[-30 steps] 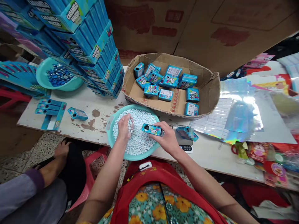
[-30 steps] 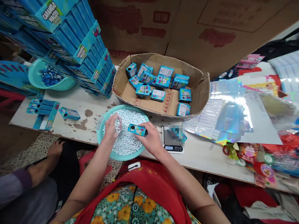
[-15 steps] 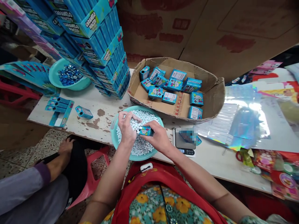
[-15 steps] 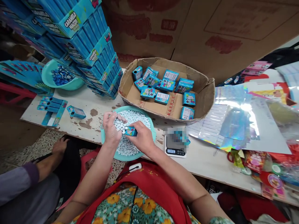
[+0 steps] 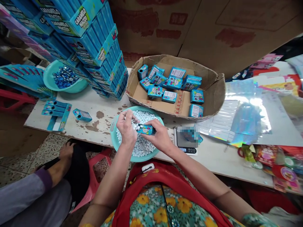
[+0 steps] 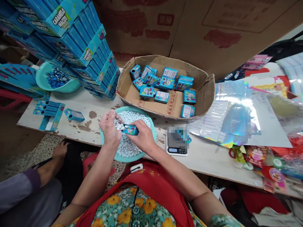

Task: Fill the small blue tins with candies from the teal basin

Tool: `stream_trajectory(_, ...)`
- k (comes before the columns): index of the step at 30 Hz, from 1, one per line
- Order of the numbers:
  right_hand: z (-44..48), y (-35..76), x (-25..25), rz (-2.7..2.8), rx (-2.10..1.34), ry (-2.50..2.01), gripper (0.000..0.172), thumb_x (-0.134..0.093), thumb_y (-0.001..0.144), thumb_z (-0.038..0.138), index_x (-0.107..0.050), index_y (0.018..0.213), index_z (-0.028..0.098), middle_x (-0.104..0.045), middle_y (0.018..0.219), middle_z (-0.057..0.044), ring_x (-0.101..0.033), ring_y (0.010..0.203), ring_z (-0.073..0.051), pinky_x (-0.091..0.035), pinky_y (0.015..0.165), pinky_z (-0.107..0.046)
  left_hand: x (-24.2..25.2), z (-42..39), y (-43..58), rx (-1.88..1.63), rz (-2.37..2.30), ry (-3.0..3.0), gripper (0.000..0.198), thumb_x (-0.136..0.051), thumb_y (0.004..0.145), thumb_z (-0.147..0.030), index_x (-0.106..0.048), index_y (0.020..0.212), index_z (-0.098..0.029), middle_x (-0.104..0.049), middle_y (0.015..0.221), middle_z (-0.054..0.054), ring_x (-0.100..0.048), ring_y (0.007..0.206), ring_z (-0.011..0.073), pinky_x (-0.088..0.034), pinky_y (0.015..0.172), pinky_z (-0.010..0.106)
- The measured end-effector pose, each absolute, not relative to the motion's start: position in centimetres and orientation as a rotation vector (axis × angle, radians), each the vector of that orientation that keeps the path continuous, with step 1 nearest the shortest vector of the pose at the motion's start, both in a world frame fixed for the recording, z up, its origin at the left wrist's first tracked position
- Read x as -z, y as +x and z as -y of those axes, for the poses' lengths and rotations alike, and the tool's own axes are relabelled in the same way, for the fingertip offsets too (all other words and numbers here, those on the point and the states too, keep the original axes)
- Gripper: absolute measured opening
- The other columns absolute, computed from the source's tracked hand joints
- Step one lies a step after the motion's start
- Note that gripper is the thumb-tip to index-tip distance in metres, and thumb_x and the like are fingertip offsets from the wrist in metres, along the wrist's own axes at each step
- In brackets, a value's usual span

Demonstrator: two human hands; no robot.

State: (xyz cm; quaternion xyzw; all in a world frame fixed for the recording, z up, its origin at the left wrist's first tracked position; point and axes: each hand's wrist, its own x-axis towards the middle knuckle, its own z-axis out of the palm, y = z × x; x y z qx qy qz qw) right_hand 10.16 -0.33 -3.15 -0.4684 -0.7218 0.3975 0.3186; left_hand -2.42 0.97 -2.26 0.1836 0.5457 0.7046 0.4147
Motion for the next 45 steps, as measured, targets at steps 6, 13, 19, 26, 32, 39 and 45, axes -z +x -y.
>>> stream_trajectory(6,0.1,10.0,3.2,1.865,-1.076,-1.246,0.028,-0.073,0.068,0.019,-0.062,0.094,0.020,-0.060,0.090,-0.003,-0.057,0.087,-0.020,-0.045,0.078,-0.031,2.5,-1.0,-2.1,-1.773,-1.343,0.445,0.036,-0.061,0.079,-0.048,-0.048,0.069,-0.016,-0.043,0.057,-0.004,-0.044,0.047,0.0065,-0.039,0.044,0.019)
stream_trajectory(13,-0.2,9.9,4.3,1.810,-1.126,-1.279,0.025,-0.072,0.066,0.017,-0.062,0.089,0.021,-0.058,0.086,-0.002,-0.056,0.084,-0.020,-0.045,0.076,-0.031,3.3,-1.5,-1.5,-1.715,-1.374,0.460,0.041,-0.064,0.076,-0.051,-0.046,0.062,-0.016,-0.040,0.050,-0.005,-0.040,0.041,0.0055,-0.033,0.038,0.019)
stream_trajectory(19,-0.1,11.1,4.4,1.688,-1.202,-1.198,0.032,-0.077,0.064,0.021,-0.063,0.093,0.021,-0.060,0.089,-0.002,-0.057,0.088,-0.020,-0.044,0.080,-0.032,1.9,-1.7,-0.9,-1.759,-1.259,0.429,0.040,-0.064,0.077,-0.050,-0.045,0.064,-0.017,-0.037,0.049,-0.006,-0.037,0.039,0.0052,-0.030,0.036,0.018)
stream_trajectory(26,0.4,13.2,4.7,1.549,-1.235,-1.249,0.034,-0.081,0.060,0.024,-0.064,0.089,0.020,-0.061,0.086,-0.001,-0.057,0.085,-0.018,-0.045,0.079,-0.031,1.4,-2.0,-0.7,-1.609,-1.071,0.265,0.038,-0.064,0.079,-0.045,-0.044,0.065,-0.016,-0.031,0.047,-0.008,-0.029,0.035,0.0027,-0.020,0.031,0.015)
stream_trajectory(32,3.0,21.3,2.8,1.337,-1.230,-1.320,0.036,-0.079,0.064,0.034,-0.066,0.096,0.022,-0.062,0.090,-0.001,-0.059,0.084,-0.016,-0.046,0.075,-0.029,5.9,-2.3,-4.5,-1.487,-1.204,-0.072,0.038,-0.049,0.089,-0.046,-0.039,0.065,-0.018,-0.047,0.055,-0.003,-0.048,0.045,0.0055,-0.039,0.041,0.015)
stream_trajectory(39,6.2,33.2,2.0,0.934,-0.903,-1.586,0.040,-0.080,0.061,0.035,-0.065,0.094,0.020,-0.066,0.093,-0.003,-0.062,0.085,-0.019,-0.051,0.078,-0.034,7.4,-1.9,4.1,-1.112,-1.090,0.026,0.044,-0.065,0.077,-0.046,-0.036,0.060,-0.018,-0.034,0.044,-0.008,-0.028,0.031,0.0024,-0.018,0.030,0.014)
stream_trajectory(45,8.4,38.9,4.8,0.691,-0.697,-1.699,0.044,-0.081,0.058,0.034,-0.065,0.095,0.019,-0.066,0.084,-0.001,-0.061,0.076,-0.016,-0.051,0.072,-0.031,7.1,-2.6,18.4,-1.127,-1.057,0.220,0.050,-0.071,0.067,-0.053,-0.037,0.058,-0.018,-0.036,0.044,-0.007,-0.028,0.032,0.0025,-0.013,0.032,0.017)
